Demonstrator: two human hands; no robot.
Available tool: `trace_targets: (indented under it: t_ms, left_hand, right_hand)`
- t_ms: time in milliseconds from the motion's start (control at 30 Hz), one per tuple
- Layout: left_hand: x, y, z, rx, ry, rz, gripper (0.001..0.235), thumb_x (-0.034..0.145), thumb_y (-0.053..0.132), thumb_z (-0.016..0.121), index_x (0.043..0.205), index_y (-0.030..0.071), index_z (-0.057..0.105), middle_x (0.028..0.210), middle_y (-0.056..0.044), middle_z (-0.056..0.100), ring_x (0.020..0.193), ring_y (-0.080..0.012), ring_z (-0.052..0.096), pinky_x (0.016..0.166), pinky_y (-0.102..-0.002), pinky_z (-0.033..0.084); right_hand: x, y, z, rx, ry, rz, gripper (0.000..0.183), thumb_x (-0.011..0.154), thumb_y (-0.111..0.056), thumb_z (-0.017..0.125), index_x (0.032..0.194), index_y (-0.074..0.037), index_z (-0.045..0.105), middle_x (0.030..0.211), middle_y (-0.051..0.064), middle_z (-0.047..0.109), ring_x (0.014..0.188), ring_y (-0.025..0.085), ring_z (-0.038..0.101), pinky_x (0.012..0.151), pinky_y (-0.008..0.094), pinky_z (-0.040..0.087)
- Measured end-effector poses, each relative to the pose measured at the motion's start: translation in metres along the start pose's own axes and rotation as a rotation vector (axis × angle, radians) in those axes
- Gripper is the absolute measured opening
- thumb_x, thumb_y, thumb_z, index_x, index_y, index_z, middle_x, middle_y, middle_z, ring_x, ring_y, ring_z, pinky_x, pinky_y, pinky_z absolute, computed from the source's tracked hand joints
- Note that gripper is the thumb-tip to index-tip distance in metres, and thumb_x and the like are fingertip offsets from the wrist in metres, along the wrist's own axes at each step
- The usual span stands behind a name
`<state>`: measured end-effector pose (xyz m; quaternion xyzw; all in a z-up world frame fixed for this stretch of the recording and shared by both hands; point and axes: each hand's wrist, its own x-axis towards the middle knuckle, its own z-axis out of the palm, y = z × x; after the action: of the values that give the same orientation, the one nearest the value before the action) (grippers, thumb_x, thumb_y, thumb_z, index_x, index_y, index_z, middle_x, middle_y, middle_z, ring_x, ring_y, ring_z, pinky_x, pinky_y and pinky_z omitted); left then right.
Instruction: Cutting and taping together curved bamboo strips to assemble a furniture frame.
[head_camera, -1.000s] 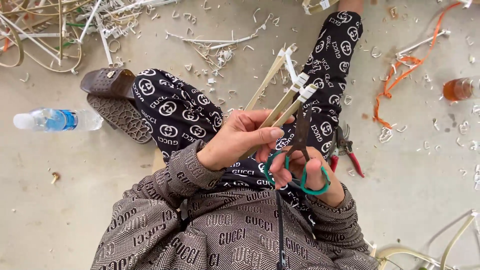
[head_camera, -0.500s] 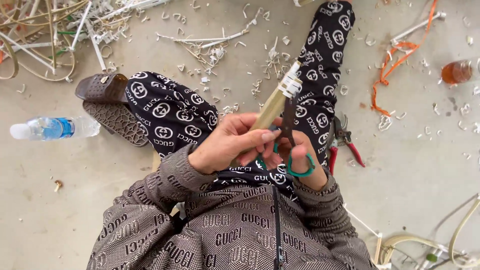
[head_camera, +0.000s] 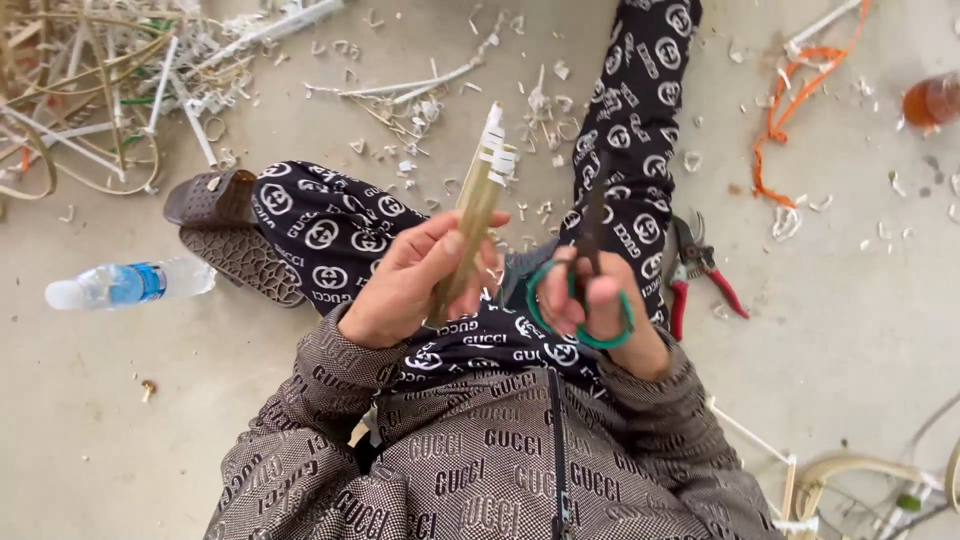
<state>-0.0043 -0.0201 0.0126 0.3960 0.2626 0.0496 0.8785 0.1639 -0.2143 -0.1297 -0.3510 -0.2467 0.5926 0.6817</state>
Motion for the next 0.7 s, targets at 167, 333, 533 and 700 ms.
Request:
trace_targets:
  t_ms: [167,333,533,700]
  left_hand:
    - [0.007,-0.014,-0.002,-0.019,-0.008,0.056,0.043,0.107,0.027,0.052,0.136,-0.003,0.058,0.077,-0.001,0.064,0.061,-0.0063,0.059,0.053,-0.021,0.048]
    - [0.008,-0.022,0.007,-0.011,-0.038,0.106,0.039,0.108,0.026,0.057,0.131,-0.006,0.062,0.075,0.001,0.059,0.061,-0.0055,0.055,0.052,-0.022,0.046]
    - [0.008,-0.02,0.012,-0.002,-0.066,0.058,0.037,0.106,0.026,0.06,0.126,-0.005,0.066,0.071,0.003,0.056,0.057,-0.004,0.05,0.049,-0.021,0.04]
    - [0.008,-0.022,0.016,-0.059,-0.09,-0.003,0.037,0.106,0.026,0.06,0.127,-0.003,0.067,0.068,0.003,0.055,0.055,-0.003,0.047,0.048,-0.02,0.036]
  right_hand:
    - [0.006,-0.081,0.067,-0.117,-0.215,0.167,0.096,0.085,-0.086,0.048,0.111,0.005,0.058,0.087,0.007,0.053,0.085,0.018,0.061,0.093,0.044,0.062]
    - [0.002,-0.067,0.06,-0.105,-0.286,0.219,0.099,0.084,-0.088,0.046,0.111,0.007,0.06,0.086,0.008,0.053,0.083,0.02,0.06,0.09,0.046,0.062]
    - [0.0,-0.054,0.044,-0.061,-0.258,0.147,0.095,0.087,-0.086,0.044,0.106,0.005,0.062,0.078,0.005,0.053,0.075,0.019,0.06,0.079,0.043,0.062]
    - [0.0,-0.041,0.031,-0.048,-0.167,0.048,0.089,0.089,-0.084,0.048,0.097,0.003,0.064,0.069,0.001,0.049,0.066,0.018,0.057,0.061,0.037,0.054]
